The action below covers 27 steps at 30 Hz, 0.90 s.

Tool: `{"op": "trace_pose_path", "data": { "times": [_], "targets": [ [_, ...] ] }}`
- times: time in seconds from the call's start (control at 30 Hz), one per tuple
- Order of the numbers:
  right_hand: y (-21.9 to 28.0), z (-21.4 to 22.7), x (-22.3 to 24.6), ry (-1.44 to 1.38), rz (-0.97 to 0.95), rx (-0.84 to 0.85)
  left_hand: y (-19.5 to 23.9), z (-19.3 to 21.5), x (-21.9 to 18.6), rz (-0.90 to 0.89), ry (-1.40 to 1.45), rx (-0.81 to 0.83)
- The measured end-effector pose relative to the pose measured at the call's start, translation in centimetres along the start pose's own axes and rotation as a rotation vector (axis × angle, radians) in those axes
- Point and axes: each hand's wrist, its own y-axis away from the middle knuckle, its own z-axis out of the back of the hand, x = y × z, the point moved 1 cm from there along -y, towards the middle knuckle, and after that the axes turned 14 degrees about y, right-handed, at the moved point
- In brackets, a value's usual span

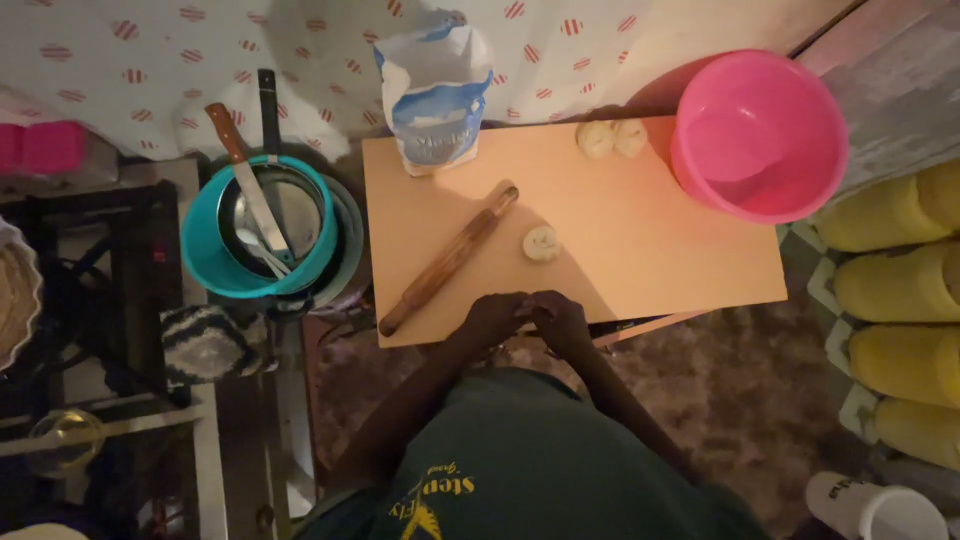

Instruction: The person is preparing flatbreads by frying them on a stove and rolling out dough on a nearby surface.

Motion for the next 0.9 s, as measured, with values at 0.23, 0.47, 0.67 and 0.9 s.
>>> {"op": "trace_pose_path", "data": {
  "times": [0.23,0.47,0.67,0.9],
  "targets": [
    [-0.4,0.7,2.4,0.169,0.03,0.095,-0.4,-1.0,0.2,0.117,-0.085,0.029],
    [-2.2,-3.2,-1.4,0.409,0.084,0.125,0.6,0.4,-1.0,0.168,-0.328,0.044],
    [-10.2,1.1,-0.7,0.293,0.003,-0.178,7.6,8.6,-13.3,0.195,0.44,-0.164],
    [-11.8,-0.2,-0.5,1.061,0.114,0.059,4.4,5.6,-0.8,0.254,0.586,-0.383]
  ]
}}
